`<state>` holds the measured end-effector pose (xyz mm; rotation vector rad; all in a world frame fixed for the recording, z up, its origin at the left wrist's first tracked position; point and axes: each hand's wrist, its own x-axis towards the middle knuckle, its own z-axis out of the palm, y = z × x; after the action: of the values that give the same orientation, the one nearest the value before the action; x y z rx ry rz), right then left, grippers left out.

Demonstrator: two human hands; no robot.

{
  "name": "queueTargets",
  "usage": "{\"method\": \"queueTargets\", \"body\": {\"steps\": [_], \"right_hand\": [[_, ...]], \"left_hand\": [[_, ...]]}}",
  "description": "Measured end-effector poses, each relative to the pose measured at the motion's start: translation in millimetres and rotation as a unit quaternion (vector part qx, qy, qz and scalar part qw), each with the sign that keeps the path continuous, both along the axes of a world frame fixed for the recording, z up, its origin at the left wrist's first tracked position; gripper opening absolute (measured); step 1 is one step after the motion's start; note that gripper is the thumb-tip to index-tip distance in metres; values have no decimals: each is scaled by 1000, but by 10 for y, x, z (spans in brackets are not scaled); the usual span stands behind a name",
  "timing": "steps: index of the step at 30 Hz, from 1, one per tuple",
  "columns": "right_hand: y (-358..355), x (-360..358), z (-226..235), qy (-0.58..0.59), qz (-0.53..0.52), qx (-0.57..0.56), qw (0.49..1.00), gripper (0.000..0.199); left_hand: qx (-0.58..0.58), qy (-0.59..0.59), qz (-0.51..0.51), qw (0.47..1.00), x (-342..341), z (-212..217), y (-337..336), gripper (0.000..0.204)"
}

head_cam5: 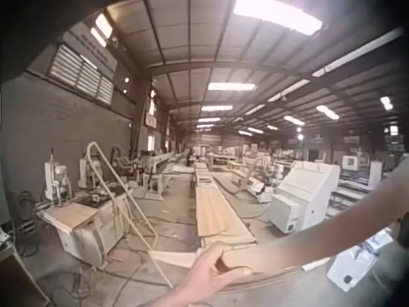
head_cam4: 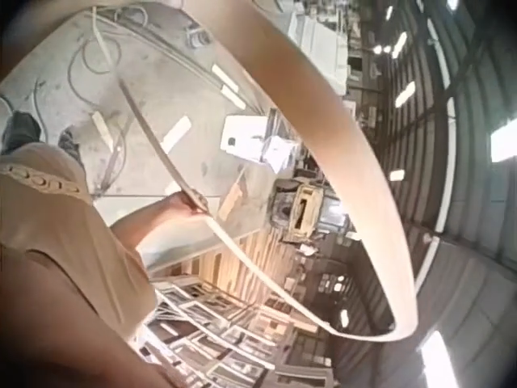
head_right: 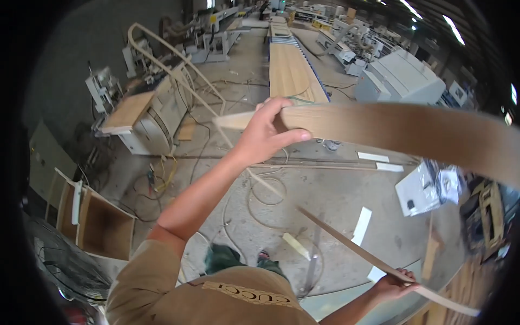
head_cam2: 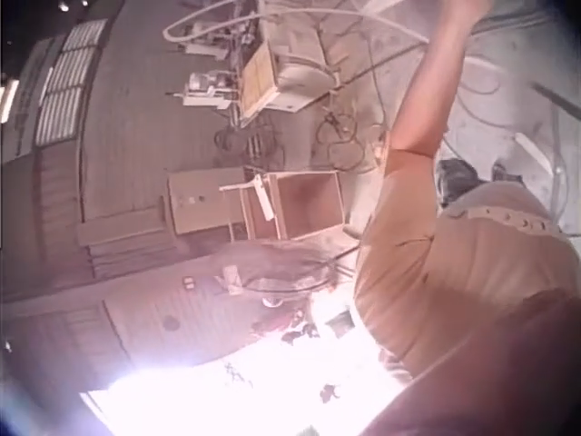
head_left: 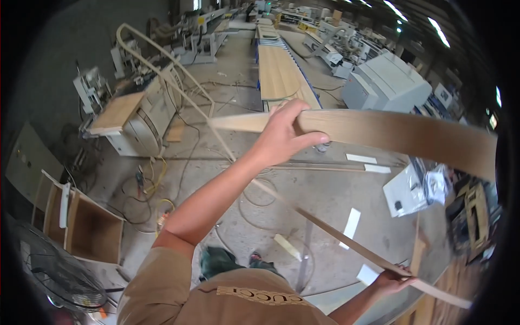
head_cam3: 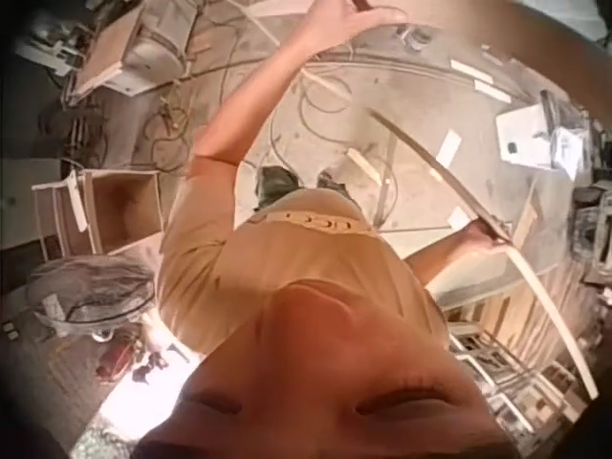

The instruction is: Assembling curved wooden panels and thin wooden strips on a production line.

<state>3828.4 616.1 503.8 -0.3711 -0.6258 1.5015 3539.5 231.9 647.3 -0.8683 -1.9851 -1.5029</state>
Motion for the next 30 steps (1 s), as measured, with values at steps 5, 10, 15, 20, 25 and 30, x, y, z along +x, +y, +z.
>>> {"method": "queueTargets", "body": {"steps": [5,10,15,20,25,30], "right_hand": [[42,-1611,-291,1,69,43,997,51],[-331,-3027,-707,-37,-56,11,998,54],[-851,-4505,-1441,-60,-137,-107,983,77],[-1945,-6126,-1317,-34,-2,-198,980,85],[-2005,-7240,-1684,-17,-149,-295,944,94],[-3008,-9515,-2189,-9,-168,-339,926,101]], "left_hand": [[23,131,-35,990,-1904,106,-28,61],[3,198,-15,980,-3521,-132,-57,68],[5,227,-54,972,-5419,-449,-176,61],[34,256,-141,956,-7387,17,-486,45],[0,258,-194,947,-9027,-135,-375,51],[-13,318,-226,921,-10582,-447,-393,54]]}}
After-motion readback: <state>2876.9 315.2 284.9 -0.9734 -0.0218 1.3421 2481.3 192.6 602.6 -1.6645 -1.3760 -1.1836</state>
